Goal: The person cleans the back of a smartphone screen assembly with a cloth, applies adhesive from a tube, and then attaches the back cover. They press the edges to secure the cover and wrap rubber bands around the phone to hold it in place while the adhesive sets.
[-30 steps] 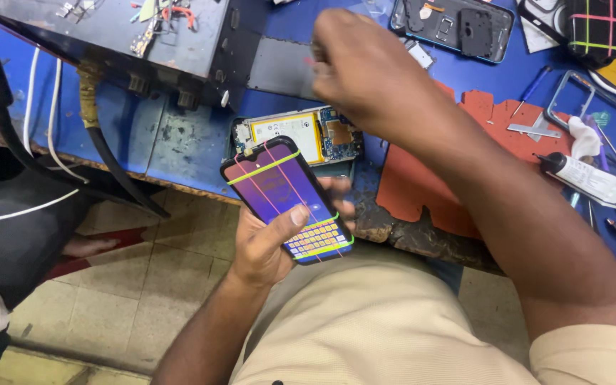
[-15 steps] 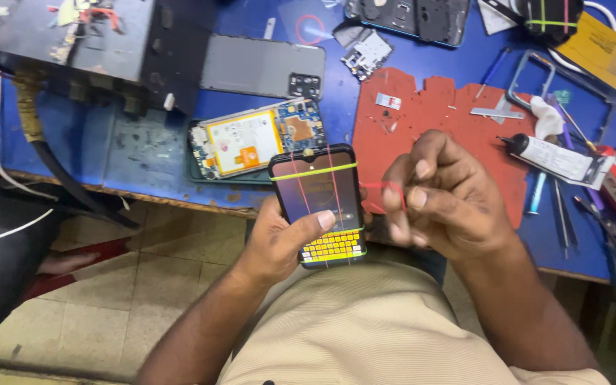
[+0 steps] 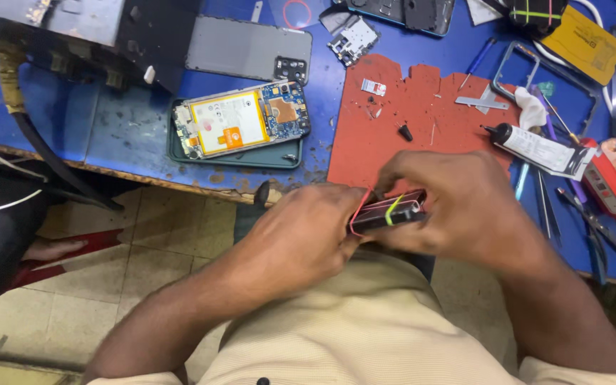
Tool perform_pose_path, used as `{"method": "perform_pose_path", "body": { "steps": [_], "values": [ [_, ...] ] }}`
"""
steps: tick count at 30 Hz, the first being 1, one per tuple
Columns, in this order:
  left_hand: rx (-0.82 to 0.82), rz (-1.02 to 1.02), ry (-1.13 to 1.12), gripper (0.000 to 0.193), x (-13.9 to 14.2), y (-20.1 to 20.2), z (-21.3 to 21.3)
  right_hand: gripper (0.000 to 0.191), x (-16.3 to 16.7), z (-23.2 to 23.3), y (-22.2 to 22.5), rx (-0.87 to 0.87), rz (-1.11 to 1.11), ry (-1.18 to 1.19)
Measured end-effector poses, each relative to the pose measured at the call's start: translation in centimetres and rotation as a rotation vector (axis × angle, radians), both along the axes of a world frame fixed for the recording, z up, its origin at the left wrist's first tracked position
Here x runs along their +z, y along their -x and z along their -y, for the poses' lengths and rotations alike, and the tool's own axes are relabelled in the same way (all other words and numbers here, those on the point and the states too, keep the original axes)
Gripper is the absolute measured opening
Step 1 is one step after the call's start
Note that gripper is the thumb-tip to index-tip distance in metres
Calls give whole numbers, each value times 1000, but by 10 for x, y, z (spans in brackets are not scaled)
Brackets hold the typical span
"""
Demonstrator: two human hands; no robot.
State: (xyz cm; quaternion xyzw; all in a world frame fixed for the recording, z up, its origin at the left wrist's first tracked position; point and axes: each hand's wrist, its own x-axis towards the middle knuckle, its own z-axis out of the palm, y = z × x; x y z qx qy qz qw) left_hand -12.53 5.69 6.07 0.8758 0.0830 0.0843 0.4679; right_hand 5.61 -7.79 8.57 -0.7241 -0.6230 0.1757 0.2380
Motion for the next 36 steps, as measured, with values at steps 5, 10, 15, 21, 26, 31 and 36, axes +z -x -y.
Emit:
{"method": "perform_pose_path", "body": {
  "steps": [5,10,15,21,26,31,36],
  "values": [
    [107,-77,468,24,-11,12,-14,35,-50,48,-47,-290,-354,102],
    [171,109,1035,31,-24,11,-13,43,-75,103,-65,-298,-1406,-422],
    [54,289,1116,31,-26,3,-4,42,-83,86,-43,-147,-2255,-709],
    [132,145,726,36,-8,0,8,59,-55,36,-30,36,-2137,-485],
    [31,318,-64,45,13,-9,11,77,1,36,-23,77,-1423,-142],
    [82,9,-225,28,19,-16,14,40,8,57,20,375,-294,-49],
    [132,-95,459,18,7,-9,3,17,-47,67,-22,-178,-505,-135]
  ]
}}
